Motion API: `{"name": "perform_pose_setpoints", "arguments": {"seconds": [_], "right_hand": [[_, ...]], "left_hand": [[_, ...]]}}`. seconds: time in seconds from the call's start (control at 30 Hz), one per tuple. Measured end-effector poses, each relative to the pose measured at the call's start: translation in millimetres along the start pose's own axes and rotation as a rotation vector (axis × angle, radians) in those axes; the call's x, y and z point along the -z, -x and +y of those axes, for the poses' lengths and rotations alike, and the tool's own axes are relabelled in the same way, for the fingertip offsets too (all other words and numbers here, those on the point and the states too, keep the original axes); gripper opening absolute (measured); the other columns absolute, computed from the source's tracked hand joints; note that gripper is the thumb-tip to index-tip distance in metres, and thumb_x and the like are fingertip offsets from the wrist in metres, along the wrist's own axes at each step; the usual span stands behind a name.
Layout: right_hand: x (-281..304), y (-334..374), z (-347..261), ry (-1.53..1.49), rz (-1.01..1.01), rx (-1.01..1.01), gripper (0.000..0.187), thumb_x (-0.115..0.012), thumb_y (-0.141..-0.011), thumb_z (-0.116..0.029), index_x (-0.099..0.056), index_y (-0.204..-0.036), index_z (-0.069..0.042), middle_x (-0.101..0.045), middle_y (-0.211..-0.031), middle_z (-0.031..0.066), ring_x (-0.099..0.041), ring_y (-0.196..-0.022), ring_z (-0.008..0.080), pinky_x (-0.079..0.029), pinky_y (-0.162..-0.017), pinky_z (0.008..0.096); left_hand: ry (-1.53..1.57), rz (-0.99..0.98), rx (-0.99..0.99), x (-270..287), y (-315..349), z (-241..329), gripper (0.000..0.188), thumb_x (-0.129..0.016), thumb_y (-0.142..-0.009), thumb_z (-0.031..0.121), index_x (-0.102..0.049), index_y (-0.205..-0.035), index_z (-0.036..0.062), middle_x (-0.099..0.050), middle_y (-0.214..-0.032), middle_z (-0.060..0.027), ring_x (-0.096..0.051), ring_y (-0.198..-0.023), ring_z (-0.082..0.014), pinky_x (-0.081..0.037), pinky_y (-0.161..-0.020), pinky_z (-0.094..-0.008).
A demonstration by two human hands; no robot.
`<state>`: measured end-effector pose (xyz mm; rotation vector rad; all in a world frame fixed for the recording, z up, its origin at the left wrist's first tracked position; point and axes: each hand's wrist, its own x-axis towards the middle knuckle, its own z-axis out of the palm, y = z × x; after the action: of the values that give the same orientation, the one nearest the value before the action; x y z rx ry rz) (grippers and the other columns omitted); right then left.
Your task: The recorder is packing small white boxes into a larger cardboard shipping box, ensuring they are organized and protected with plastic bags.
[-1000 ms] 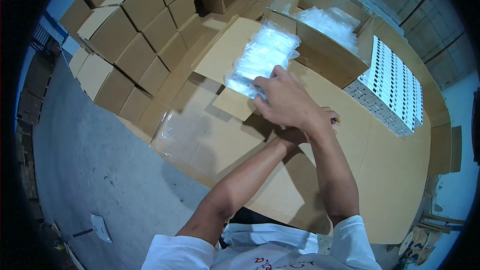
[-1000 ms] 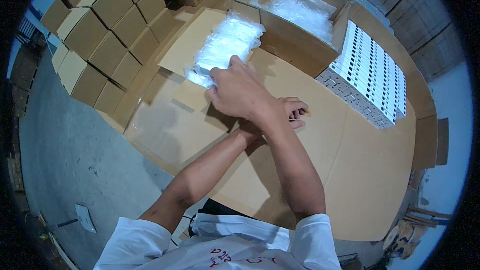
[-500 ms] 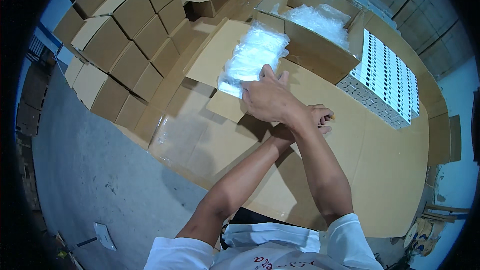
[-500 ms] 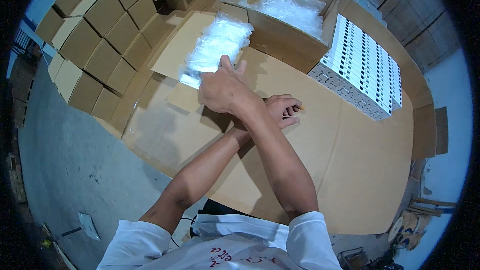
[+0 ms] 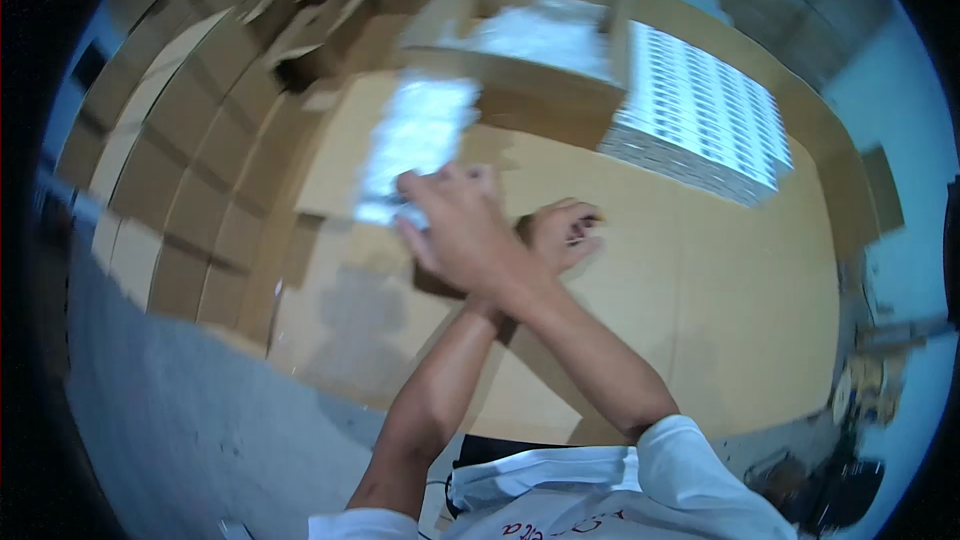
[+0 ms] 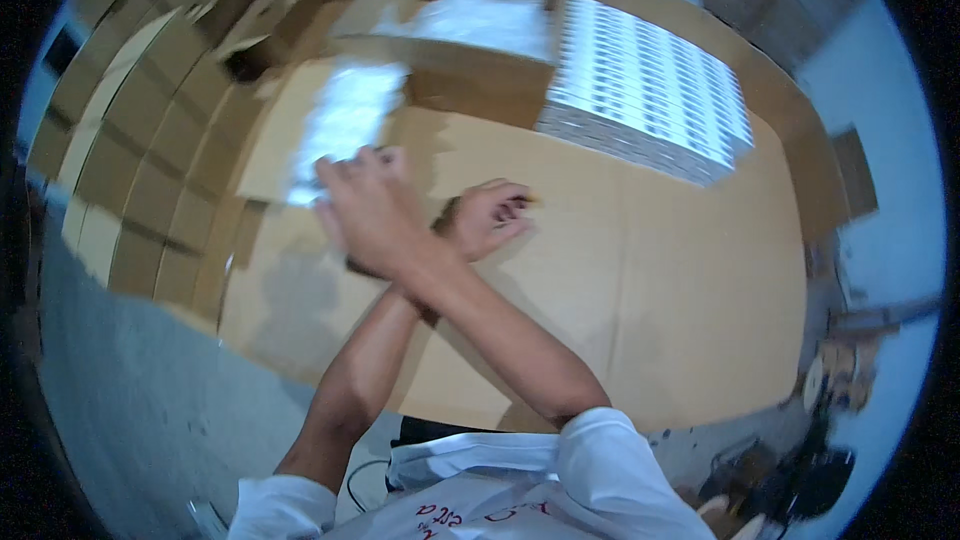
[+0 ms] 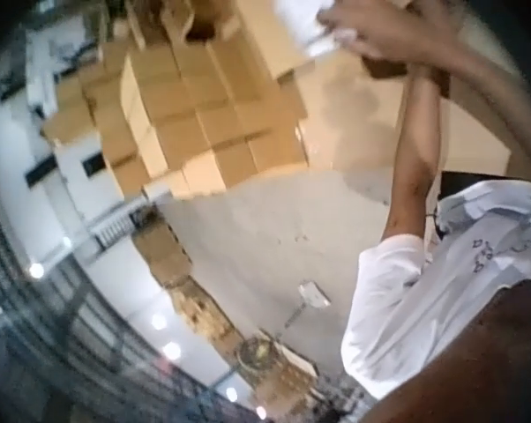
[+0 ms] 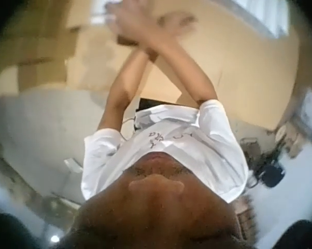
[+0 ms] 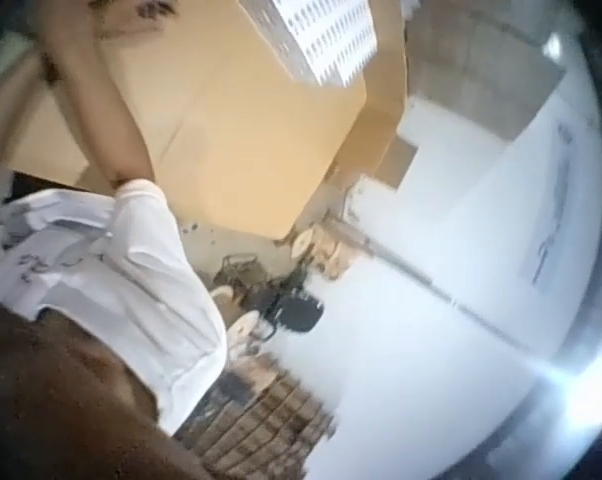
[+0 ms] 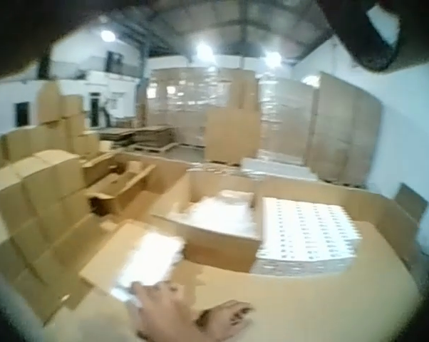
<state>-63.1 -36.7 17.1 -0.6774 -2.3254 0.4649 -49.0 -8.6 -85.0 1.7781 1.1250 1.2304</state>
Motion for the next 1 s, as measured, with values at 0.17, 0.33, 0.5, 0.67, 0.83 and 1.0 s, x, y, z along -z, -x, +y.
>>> {"name": "perform_pose_setpoints", "arguments": {"seconds": [0.17,0.33,0.5,0.67,0.83,1.0], "right_hand": [[65.1,13.7,37.4,-0.059,0.165,0.064,0.032,-0.07,-0.083,-0.018,-0.06,-0.111,-0.006,-0.067,-0.103,0.0124,-0.057,-0.101,0.0294,-0.039,-0.086,0.0454],[174.9,66.1,133.5,0.054,0.261,-0.118,0.033,-0.068,-0.085,-0.017,-0.061,-0.117,-0.008,-0.065,-0.111,0.0109,-0.057,-0.109,0.0279,-0.038,-0.095,0.0432],[291.6,97.4,236.1,0.22,0.459,-0.152,0.029,-0.065,-0.083,-0.007,-0.062,-0.111,-0.001,-0.068,-0.106,0.0162,-0.064,-0.091,0.0337,-0.052,-0.083,0.0407],[429.6,150.6,345.4,0.421,0.596,-0.32,0.028,-0.062,-0.083,-0.002,-0.063,-0.111,-0.002,-0.069,-0.105,0.0169,-0.066,-0.092,0.0353,-0.053,-0.083,0.0426],[516.9,198.7,426.5,0.599,0.607,-0.559,0.037,-0.058,-0.083,0.002,-0.06,-0.119,-0.004,-0.065,-0.112,0.0196,-0.062,-0.104,0.0378,-0.049,-0.091,0.0459],[541.9,227.6,472.2,0.634,0.458,-0.763,0.05,-0.058,-0.084,0.002,-0.057,-0.132,-0.011,-0.052,-0.132,0.0185,-0.052,-0.123,0.0368,-0.046,-0.101,0.0469]], "left_hand": [[-0.078,-0.011,0.098,-11.1,-30.9,7.5,0.032,-0.074,-0.083,0.007,-0.065,-0.113,0.0,-0.065,-0.095,-0.0075,-0.064,-0.08,-0.014,-0.054,-0.071,-0.0282],[0.161,-0.09,0.194,-57.4,-64.7,39.9,0.026,-0.07,-0.086,0.004,-0.066,-0.111,-0.0021,-0.064,-0.094,-0.0067,-0.061,-0.08,-0.0127,-0.052,-0.073,-0.0277],[-0.107,-0.097,0.065,-81.4,-91.4,68.4,0.028,-0.069,-0.086,0.002,-0.066,-0.113,-0.002,-0.066,-0.092,-0.0102,-0.062,-0.078,-0.0144,-0.051,-0.072,-0.0274],[-0.089,-0.003,0.16,-125.7,-112.6,75.7,0.023,-0.068,-0.088,0.001,-0.066,-0.111,-0.0036,-0.065,-0.091,-0.0077,-0.058,-0.076,-0.0103,-0.05,-0.07,-0.024],[-0.145,0.002,0.192,-157.6,-130.1,93.2,0.022,-0.066,-0.089,0.001,-0.066,-0.11,-0.0038,-0.065,-0.089,-0.0053,-0.057,-0.075,-0.0093,-0.048,-0.067,-0.0233],[-0.117,0.043,0.197,-181.3,-140.8,93.7,0.021,-0.066,-0.09,0.002,-0.066,-0.11,-0.0033,-0.064,-0.087,-0.0033,-0.056,-0.074,-0.0086,-0.046,-0.066,-0.0221]]}}
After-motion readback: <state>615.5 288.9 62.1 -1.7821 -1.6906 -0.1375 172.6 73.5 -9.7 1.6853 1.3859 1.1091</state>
